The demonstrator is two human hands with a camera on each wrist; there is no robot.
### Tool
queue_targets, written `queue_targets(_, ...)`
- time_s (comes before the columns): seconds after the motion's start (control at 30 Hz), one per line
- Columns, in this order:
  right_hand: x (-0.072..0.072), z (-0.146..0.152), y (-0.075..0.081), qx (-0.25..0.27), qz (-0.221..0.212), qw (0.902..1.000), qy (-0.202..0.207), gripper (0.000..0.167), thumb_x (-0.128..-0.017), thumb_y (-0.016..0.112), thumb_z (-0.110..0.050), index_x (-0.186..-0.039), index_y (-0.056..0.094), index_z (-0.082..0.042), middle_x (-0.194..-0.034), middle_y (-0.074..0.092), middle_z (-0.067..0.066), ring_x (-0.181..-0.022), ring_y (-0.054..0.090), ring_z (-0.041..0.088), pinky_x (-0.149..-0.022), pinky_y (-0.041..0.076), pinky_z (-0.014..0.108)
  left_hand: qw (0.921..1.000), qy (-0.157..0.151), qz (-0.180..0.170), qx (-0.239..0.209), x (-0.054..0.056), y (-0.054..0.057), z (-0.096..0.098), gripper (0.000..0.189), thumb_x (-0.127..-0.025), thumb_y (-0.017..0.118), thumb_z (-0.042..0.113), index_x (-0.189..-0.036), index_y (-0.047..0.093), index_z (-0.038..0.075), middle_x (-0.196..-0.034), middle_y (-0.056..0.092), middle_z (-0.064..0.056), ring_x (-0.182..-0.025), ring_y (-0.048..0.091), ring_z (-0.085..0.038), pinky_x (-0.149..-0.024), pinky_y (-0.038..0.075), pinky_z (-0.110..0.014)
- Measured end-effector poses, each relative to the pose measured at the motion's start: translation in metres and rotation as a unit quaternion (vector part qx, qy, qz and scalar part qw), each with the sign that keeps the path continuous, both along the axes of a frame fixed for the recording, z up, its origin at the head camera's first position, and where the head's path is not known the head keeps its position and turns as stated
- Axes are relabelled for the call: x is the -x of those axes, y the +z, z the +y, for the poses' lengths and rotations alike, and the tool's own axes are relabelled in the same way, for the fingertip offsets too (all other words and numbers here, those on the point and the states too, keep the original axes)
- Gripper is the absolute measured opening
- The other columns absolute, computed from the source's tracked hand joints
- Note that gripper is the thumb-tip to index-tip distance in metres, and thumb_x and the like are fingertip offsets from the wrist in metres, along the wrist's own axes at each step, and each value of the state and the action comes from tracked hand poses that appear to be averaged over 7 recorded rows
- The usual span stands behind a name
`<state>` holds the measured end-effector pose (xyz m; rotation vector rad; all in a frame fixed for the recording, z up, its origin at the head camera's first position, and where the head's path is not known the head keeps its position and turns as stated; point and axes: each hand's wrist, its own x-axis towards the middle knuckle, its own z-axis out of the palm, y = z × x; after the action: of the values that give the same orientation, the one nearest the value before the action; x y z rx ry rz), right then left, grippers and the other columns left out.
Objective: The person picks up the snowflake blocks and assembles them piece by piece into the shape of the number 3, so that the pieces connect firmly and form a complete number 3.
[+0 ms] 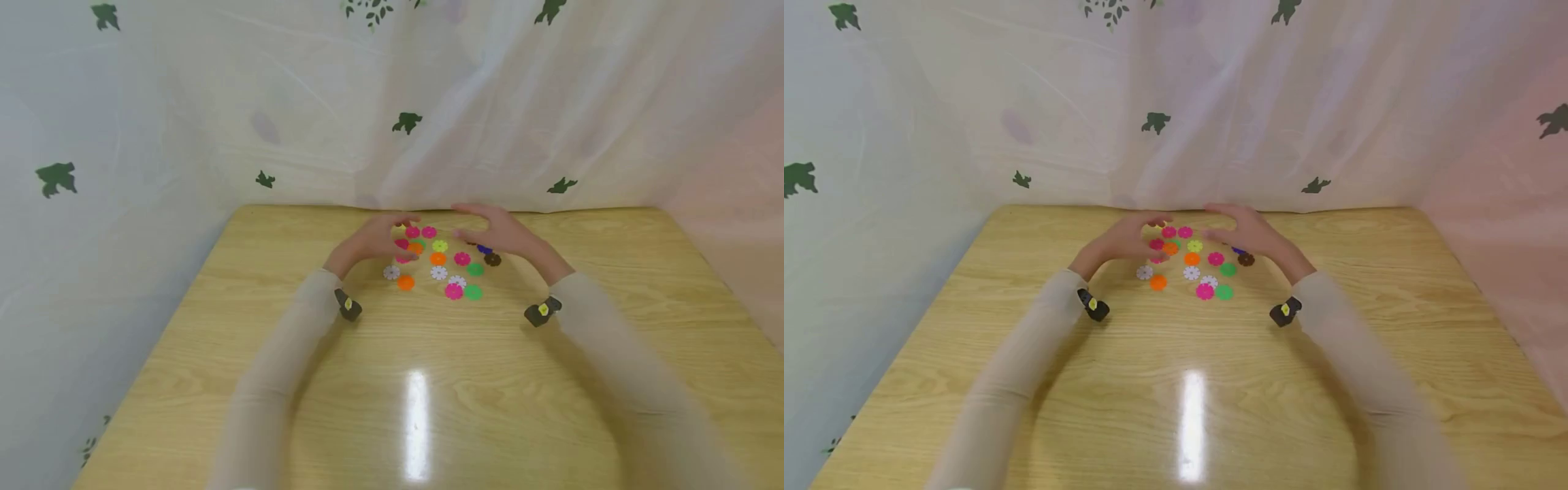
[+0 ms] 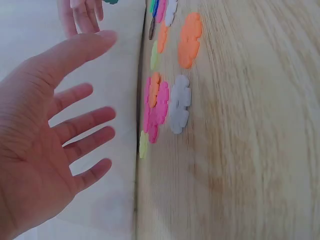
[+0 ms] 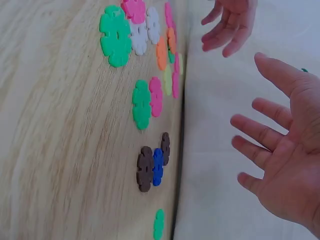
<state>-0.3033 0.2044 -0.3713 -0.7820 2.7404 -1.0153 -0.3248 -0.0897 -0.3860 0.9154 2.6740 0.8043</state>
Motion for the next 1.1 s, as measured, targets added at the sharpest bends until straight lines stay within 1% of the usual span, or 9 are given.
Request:
queue_targets(0.13,-0.01,0.003,0.004,0.003,-0.019,0.9997,0.015,0.06,-0.095,0.074,-0.031,-0.148,0.053,-0.013,-0.141,0.06,0.019,-0.136,0.051,0.039,-0.112,0.04,0.062,0.9988,-0.031,-0.037,0.004,-0.004,0.0,-0.004,0.072,-0.076,0.091,0.033,-0.138,0.06,0.012,-0.128,0.065,-0.008,-0.118,0.057,-0.026,-0.101,0.05,-0.04)
queue_targets(0.27,-0.02,0.007,0.006,-0.007,-0.031,0.9991,0.028,0.055,-0.091,0.078,-0.028,-0.14,0.061,-0.01,-0.128,0.067,0.019,-0.123,0.06,0.037,-0.105,0.046,0.06,0.9962,-0.045,-0.063,0.039,-0.01,-0.004,-0.006,0.06,-0.076,0.092,0.028,-0.128,0.067,0.014,-0.124,0.066,-0.003,-0.112,0.057,-0.023,-0.099,0.051,-0.037)
queue_targets(0.33,-0.025,0.009,0.006,-0.009,-0.033,0.9987,0.038,0.053,-0.09,0.08,-0.026,-0.137,0.063,-0.007,-0.122,0.068,0.018,-0.118,0.062,0.037,-0.102,0.049,0.059,0.9951,-0.051,-0.067,0.053,-0.011,-0.006,-0.007,0.054,-0.076,0.092,0.028,-0.124,0.07,0.016,-0.126,0.066,0.0,-0.113,0.057,-0.022,-0.102,0.05,-0.036)
queue_targets(0.43,-0.029,0.012,0.004,-0.011,-0.039,0.9975,0.058,0.049,-0.087,0.082,-0.023,-0.13,0.067,-0.005,-0.119,0.07,0.016,-0.112,0.062,0.035,-0.097,0.051,0.056,0.994,-0.064,-0.073,0.051,-0.013,-0.007,-0.007,0.049,-0.075,0.092,0.023,-0.119,0.072,0.015,-0.126,0.066,-0.001,-0.114,0.057,-0.022,-0.104,0.049,-0.037)
queue_targets(0.53,-0.032,0.015,-0.001,-0.019,-0.048,0.9959,0.074,0.046,-0.085,0.085,-0.023,-0.125,0.071,-0.007,-0.11,0.07,0.014,-0.099,0.062,0.031,-0.087,0.053,0.045,0.9929,-0.079,-0.076,0.046,-0.015,-0.007,-0.007,0.046,-0.074,0.093,0.02,-0.115,0.075,0.013,-0.122,0.065,-0.004,-0.112,0.059,-0.022,-0.103,0.05,-0.036)
queue_targets(0.63,-0.035,0.017,-0.006,-0.024,-0.06,0.9942,0.086,0.043,-0.083,0.086,-0.022,-0.12,0.072,-0.007,-0.099,0.068,0.012,-0.089,0.058,0.025,-0.079,0.051,0.033,0.9918,-0.096,-0.069,0.047,-0.015,-0.007,-0.006,0.044,-0.073,0.093,0.02,-0.113,0.077,0.011,-0.115,0.064,-0.005,-0.108,0.06,-0.022,-0.101,0.05,-0.035)
queue_targets(0.73,-0.038,0.019,-0.011,-0.018,-0.078,0.9925,0.092,0.04,-0.081,0.088,-0.02,-0.115,0.073,-0.006,-0.094,0.065,0.011,-0.086,0.055,0.022,-0.073,0.048,0.028,0.9913,-0.104,-0.066,0.047,-0.013,-0.008,-0.006,0.04,-0.074,0.093,0.02,-0.11,0.079,0.012,-0.111,0.068,-0.004,-0.107,0.058,-0.021,-0.101,0.049,-0.034)
queue_targets(1.0,-0.045,0.023,-0.022,-0.029,-0.091,0.9901,0.103,0.032,-0.078,0.089,-0.017,-0.107,0.076,-0.009,-0.089,0.065,0.008,-0.085,0.053,0.021,-0.075,0.046,0.027,0.9895,-0.098,-0.104,0.024,-0.012,-0.013,-0.006,0.029,-0.076,0.091,0.017,-0.103,0.081,0.013,-0.11,0.077,0.0,-0.115,0.059,-0.023,-0.112,0.043,-0.038)
queue_targets(1.1,-0.046,0.024,-0.025,-0.03,-0.091,0.9897,0.106,0.032,-0.077,0.09,-0.017,-0.105,0.076,-0.01,-0.089,0.064,0.008,-0.084,0.053,0.02,-0.073,0.046,0.026,0.9895,-0.099,-0.104,0.018,-0.011,-0.014,-0.006,0.026,-0.076,0.091,0.017,-0.1,0.081,0.013,-0.106,0.077,0.0,-0.111,0.058,-0.022,-0.111,0.043,-0.037)
